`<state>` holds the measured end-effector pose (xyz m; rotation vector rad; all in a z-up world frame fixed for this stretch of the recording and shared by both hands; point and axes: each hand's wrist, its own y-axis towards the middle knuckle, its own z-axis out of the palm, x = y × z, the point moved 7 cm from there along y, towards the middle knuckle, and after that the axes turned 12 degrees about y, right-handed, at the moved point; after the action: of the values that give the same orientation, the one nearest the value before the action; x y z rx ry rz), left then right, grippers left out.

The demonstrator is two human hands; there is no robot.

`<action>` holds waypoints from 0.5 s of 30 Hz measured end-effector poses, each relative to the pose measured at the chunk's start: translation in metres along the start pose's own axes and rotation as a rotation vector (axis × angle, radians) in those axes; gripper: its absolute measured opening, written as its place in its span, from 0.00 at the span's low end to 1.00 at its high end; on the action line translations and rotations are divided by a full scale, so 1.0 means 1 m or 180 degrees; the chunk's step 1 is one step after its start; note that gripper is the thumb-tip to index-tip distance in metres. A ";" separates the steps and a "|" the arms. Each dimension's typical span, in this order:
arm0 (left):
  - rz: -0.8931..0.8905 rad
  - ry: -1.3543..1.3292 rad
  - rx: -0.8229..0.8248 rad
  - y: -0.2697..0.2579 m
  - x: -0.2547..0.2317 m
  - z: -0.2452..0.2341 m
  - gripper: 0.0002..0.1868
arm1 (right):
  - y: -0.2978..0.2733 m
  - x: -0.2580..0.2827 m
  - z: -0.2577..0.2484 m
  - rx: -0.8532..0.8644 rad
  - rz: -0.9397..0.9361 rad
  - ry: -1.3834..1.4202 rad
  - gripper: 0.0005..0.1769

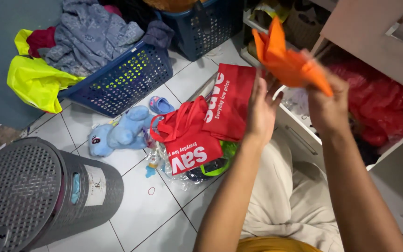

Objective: The person sits on the floor and folds several reusable shopping bags, including orange, red, and green ones, then places them into an open white drawer.

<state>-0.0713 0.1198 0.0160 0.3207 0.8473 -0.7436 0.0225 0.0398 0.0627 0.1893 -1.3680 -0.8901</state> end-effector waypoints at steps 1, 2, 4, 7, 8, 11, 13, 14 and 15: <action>-0.0001 -0.0005 -0.0001 0.004 0.008 -0.006 0.47 | -0.006 -0.001 0.002 0.0002 0.0003 -0.0004 0.27; -0.0200 -0.0532 0.0025 0.010 0.020 -0.010 0.40 | -0.011 -0.002 0.009 0.0257 -0.0009 -0.0352 0.22; -0.0407 -0.1063 0.0056 0.014 0.036 -0.018 0.33 | -0.024 -0.002 0.015 0.0508 -0.0016 -0.0708 0.18; -0.0689 -0.1218 0.0116 0.018 0.060 -0.036 0.30 | -0.041 -0.003 0.023 0.1042 0.0189 -0.1240 0.15; -0.0698 -0.0802 0.0104 0.025 0.072 -0.048 0.29 | -0.046 -0.001 0.026 0.1173 0.0289 -0.1246 0.16; -0.0696 -0.0103 -0.0033 0.034 0.094 -0.073 0.30 | -0.054 0.007 0.028 0.1440 0.0489 -0.1147 0.16; -0.0689 0.0192 -0.0150 0.033 0.097 -0.074 0.33 | -0.056 0.012 0.026 0.1563 0.0580 -0.1041 0.15; -0.0624 0.0236 -0.0113 0.030 0.092 -0.067 0.32 | -0.056 0.011 0.021 0.1365 0.0817 -0.0930 0.16; -0.0560 0.0279 -0.0075 0.028 0.086 -0.061 0.32 | -0.056 0.009 0.016 0.1165 0.1051 -0.0817 0.17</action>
<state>-0.0484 0.1319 -0.0900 0.2613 0.9753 -0.8872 -0.0170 0.0018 0.0401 0.1251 -1.7377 -0.3921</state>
